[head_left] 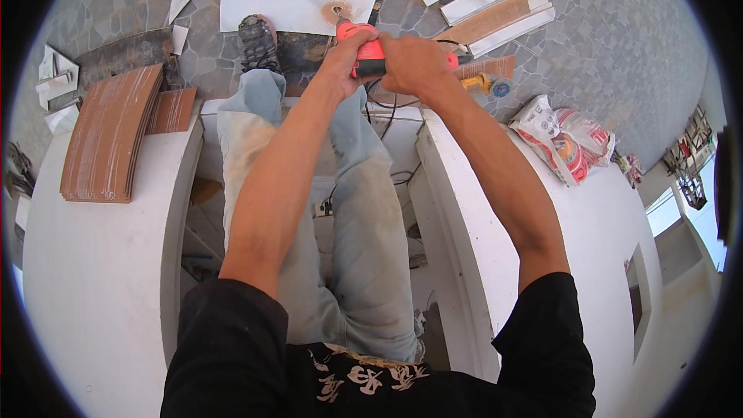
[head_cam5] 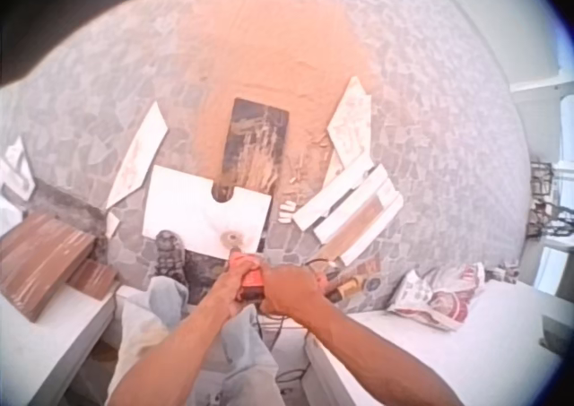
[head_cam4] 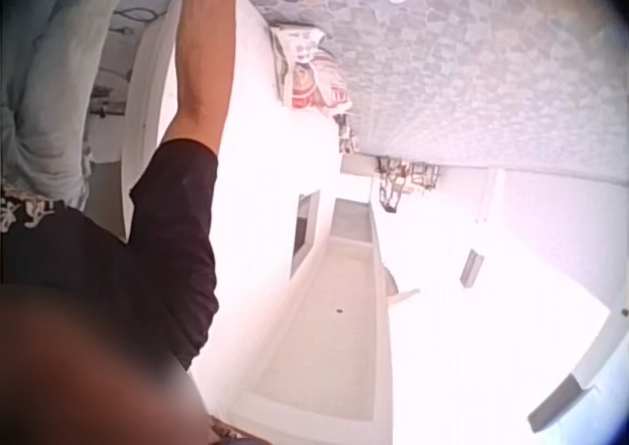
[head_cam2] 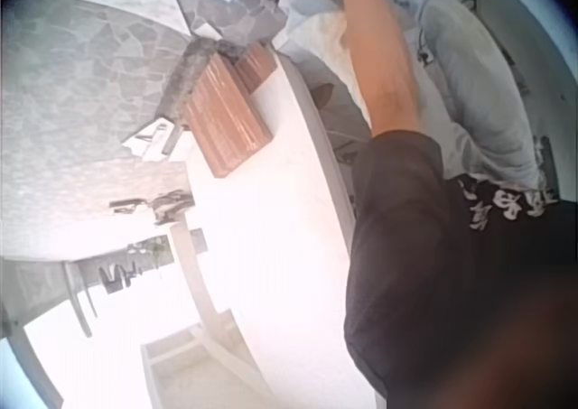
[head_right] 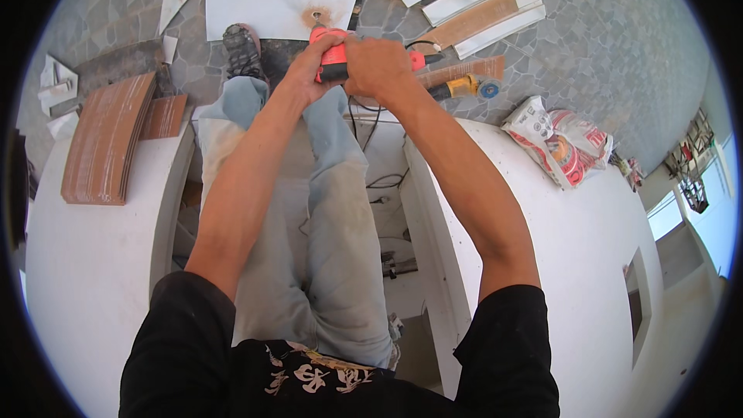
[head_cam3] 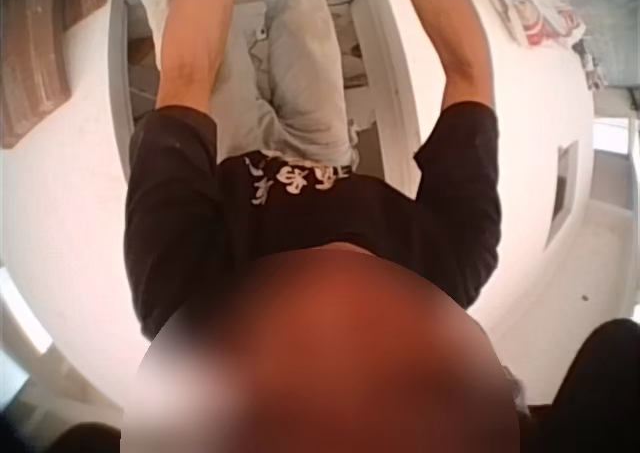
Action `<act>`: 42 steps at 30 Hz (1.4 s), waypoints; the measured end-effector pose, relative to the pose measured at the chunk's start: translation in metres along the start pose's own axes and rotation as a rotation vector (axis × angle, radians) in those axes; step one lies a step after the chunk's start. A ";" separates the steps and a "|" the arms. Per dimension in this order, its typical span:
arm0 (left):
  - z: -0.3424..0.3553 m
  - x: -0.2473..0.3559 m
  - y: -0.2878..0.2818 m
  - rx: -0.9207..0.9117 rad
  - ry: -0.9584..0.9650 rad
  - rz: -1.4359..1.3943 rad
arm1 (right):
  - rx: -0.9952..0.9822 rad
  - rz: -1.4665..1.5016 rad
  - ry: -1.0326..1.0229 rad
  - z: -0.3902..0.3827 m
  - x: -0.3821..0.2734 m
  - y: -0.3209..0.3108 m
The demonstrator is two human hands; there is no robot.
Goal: Use a power drill to make a hole in a ceramic tile.
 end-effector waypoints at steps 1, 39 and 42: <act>0.000 0.001 0.001 -0.001 0.000 0.003 | -0.008 0.014 0.007 0.001 0.000 0.001; 0.007 0.003 0.003 -0.037 0.006 0.018 | 0.042 0.003 -0.012 0.003 0.006 0.000; 0.011 0.002 0.007 -0.052 0.013 0.016 | 0.038 -0.008 -0.005 0.004 0.006 -0.001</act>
Point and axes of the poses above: each hand's wrist, its own z-axis towards the middle knuckle, its own y-axis out of the palm, x = y × z, the point moved 9 cm from there along z, towards the middle knuckle, and after that the axes turned 6 degrees about x, right-handed, at the moved point
